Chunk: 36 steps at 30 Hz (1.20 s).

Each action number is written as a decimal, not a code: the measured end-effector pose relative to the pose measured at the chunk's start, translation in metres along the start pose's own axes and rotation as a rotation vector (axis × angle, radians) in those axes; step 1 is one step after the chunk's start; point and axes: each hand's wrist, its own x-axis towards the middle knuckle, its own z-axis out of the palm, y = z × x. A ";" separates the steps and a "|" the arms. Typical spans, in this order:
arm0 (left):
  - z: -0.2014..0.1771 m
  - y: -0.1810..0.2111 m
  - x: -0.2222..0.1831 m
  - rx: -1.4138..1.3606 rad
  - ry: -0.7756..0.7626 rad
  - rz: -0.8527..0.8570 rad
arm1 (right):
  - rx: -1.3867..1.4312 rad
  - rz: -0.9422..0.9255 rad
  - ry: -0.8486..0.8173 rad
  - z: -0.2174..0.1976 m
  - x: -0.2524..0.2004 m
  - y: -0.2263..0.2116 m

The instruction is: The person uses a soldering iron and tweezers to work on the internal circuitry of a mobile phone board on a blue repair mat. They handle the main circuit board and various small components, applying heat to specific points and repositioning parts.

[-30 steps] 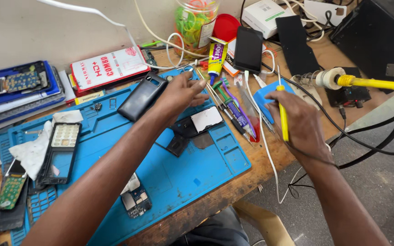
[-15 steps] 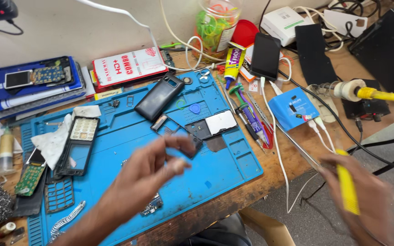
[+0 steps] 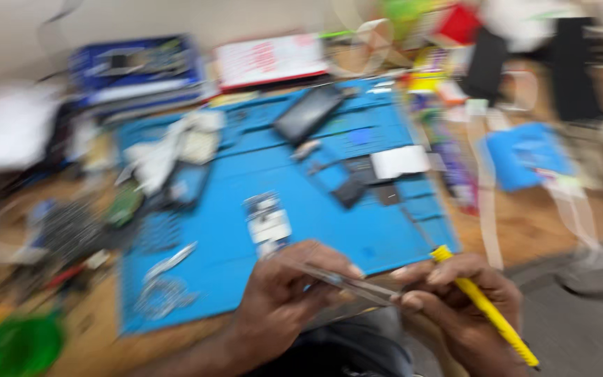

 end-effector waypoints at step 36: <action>-0.092 -0.011 0.014 0.485 0.526 0.278 | -0.627 -0.436 -0.167 0.046 0.082 0.039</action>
